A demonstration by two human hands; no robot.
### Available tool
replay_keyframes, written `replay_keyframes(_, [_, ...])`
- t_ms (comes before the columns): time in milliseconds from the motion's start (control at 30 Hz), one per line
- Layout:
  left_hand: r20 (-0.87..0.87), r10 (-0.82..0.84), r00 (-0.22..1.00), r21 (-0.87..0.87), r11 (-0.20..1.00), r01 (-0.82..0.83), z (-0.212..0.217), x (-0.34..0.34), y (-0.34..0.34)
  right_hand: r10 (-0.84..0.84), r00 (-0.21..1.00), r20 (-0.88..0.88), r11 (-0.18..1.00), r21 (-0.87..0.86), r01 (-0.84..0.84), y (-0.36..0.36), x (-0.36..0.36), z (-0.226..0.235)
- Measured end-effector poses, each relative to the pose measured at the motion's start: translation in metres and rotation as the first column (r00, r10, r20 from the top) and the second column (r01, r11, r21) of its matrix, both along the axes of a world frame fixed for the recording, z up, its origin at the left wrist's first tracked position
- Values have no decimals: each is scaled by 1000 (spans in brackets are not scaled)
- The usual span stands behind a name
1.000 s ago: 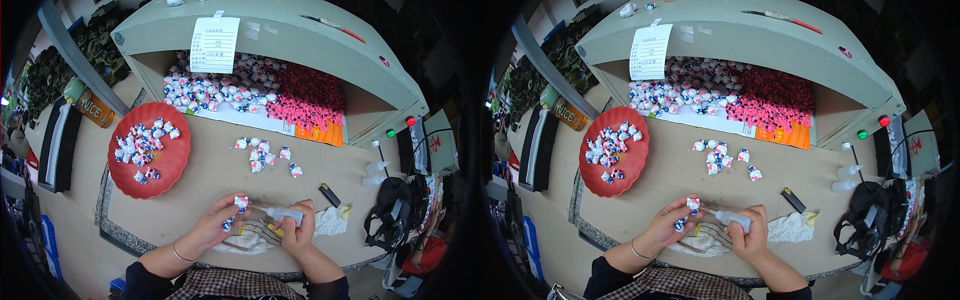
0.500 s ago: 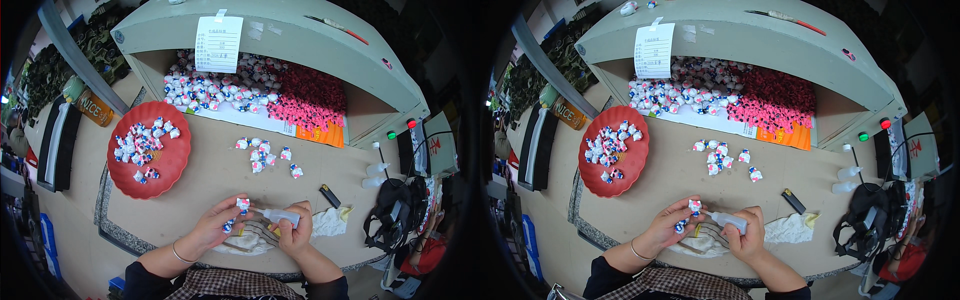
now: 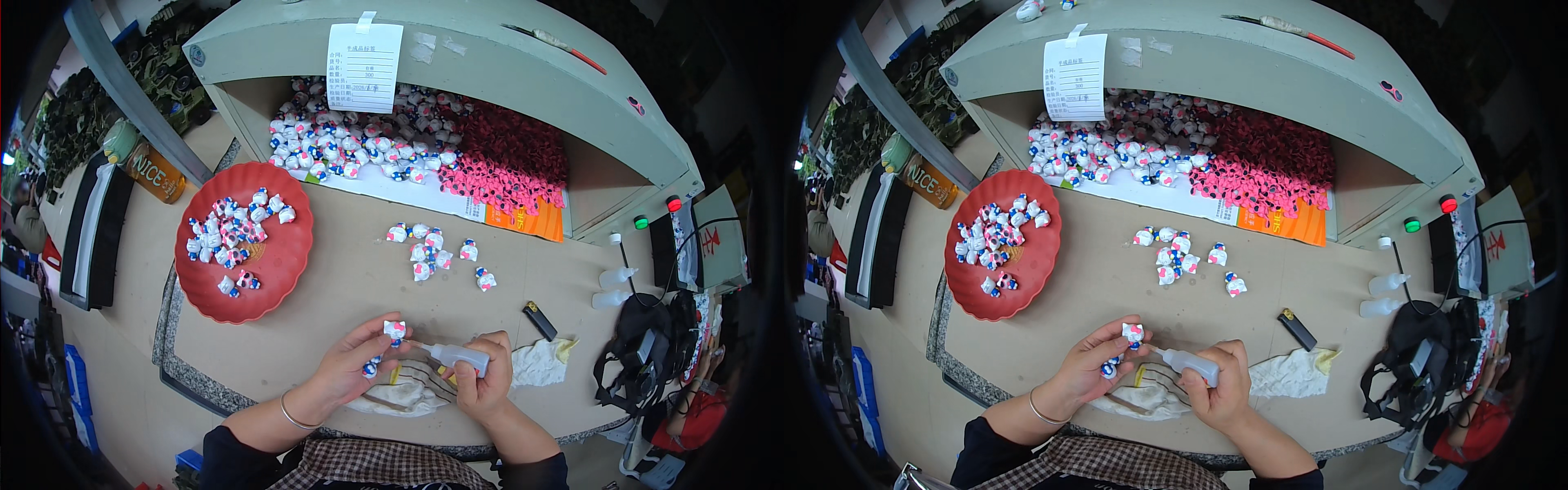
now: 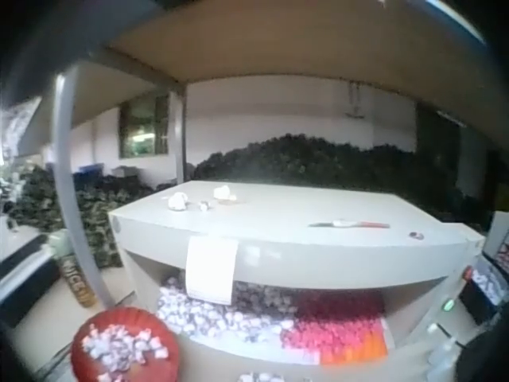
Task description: The person applies glue from a bottle to small plastic cat figurines and assembles their parts on a workbench.
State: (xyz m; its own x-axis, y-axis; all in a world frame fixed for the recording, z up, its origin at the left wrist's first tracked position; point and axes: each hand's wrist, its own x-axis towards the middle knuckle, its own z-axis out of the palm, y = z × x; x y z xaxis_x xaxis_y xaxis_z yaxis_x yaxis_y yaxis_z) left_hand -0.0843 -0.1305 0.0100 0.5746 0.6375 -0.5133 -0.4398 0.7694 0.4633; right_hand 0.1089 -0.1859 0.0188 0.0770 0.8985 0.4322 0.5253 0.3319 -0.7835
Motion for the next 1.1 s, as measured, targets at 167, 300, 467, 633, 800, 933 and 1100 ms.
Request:
replay_keyframes(167, [-27,20,999,21,1000,-19,1,0,-1,-20,1000,-6,999,-28,20,-2,1,0])
replay_keyframes(300, [-12,9,1000,52,999,-8,-1,1,-2,-44,995,-88,999,-33,42,-3,1,0])
replay_keyframes(467, [-28,43,999,62,997,-42,0,2,-4,-47,972,-232,997,-65,32,-4,-3,-1])
replay_keyframes(633, [-20,29,999,63,998,-28,1,3,-5,-27,988,-151,999,-39,21,-3,-5,-3])
replay_keyframes(800, [-31,27,999,63,998,-25,4,4,-4,-7,1000,-29,1000,-13,7,-2,-2,-3])
replay_keyframes(933, [-31,36,999,58,998,-34,3,4,-4,-26,993,-119,999,16,28,-1,-5,3])
replay_keyframes(1100, [-36,27,999,66,997,-24,2,4,-5,-17,994,-106,1000,-2,17,-3,-4,-4])
